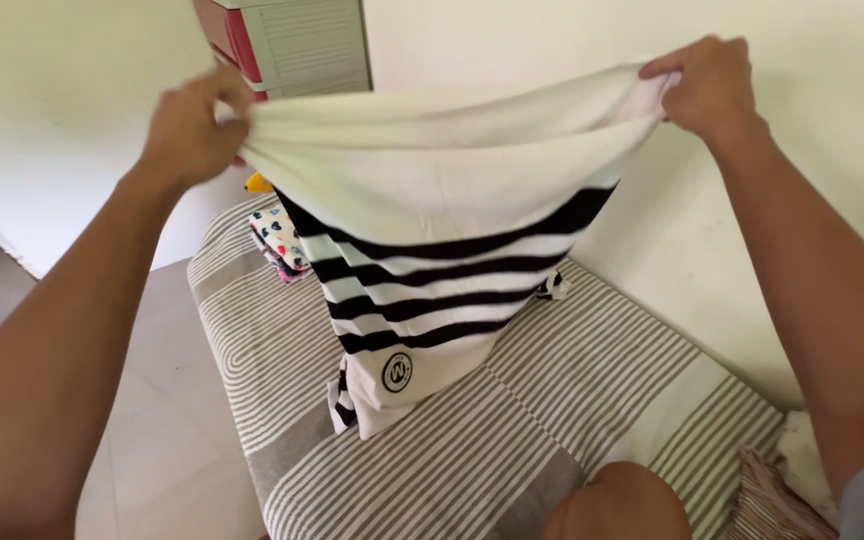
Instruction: The person folds several garments on a bed, including a striped shirt, a floral top, a red shirt, and a pink top. Each item is smoothed, folded into a compact rectangle, and stacked on the bed.
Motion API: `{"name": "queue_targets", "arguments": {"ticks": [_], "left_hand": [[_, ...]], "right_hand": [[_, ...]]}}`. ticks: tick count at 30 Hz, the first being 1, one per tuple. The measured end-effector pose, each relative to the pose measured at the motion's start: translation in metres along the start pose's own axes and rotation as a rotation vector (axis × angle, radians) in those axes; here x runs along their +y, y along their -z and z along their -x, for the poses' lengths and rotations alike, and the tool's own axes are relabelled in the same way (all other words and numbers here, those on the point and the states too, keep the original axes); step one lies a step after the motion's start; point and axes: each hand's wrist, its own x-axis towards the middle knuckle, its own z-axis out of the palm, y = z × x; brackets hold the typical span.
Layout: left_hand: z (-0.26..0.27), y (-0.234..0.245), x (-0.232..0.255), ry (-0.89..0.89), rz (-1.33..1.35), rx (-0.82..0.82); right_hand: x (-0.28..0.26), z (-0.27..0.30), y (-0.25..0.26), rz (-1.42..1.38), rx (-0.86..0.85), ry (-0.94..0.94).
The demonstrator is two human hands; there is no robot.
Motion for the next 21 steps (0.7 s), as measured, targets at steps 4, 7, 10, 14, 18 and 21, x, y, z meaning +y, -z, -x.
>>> {"name": "queue_targets", "arguments": {"ticks": [4,7,10,14,18,21], "left_hand": [[0.007,-0.013,-0.021,-0.35,-0.588,-0.111],[-0.007,-0.01,-0.009,0.049,-0.763,-0.219],[-0.042,0.012,0.022,0.256,-0.621,0.031],[-0.106,0.047,0.06,0.426,-0.257,0.284],[-0.176,0.084,-0.048,0.253,-0.731,0.369],[-0.141,0.105,-0.017,0.311,-0.849,0.289]], "right_hand": [[0.01,0.008,0.005,0.1,0.017,-0.017],[0.004,-0.004,0.027,0.227,-0.011,-0.053],[0.009,-0.04,0.055,0.359,0.093,0.153],[-0.043,-0.063,0.106,-0.193,0.082,0.015],[-0.022,-0.088,0.114,-0.124,-0.162,0.07],[0.037,-0.102,0.117,0.249,-0.023,0.192]]}}
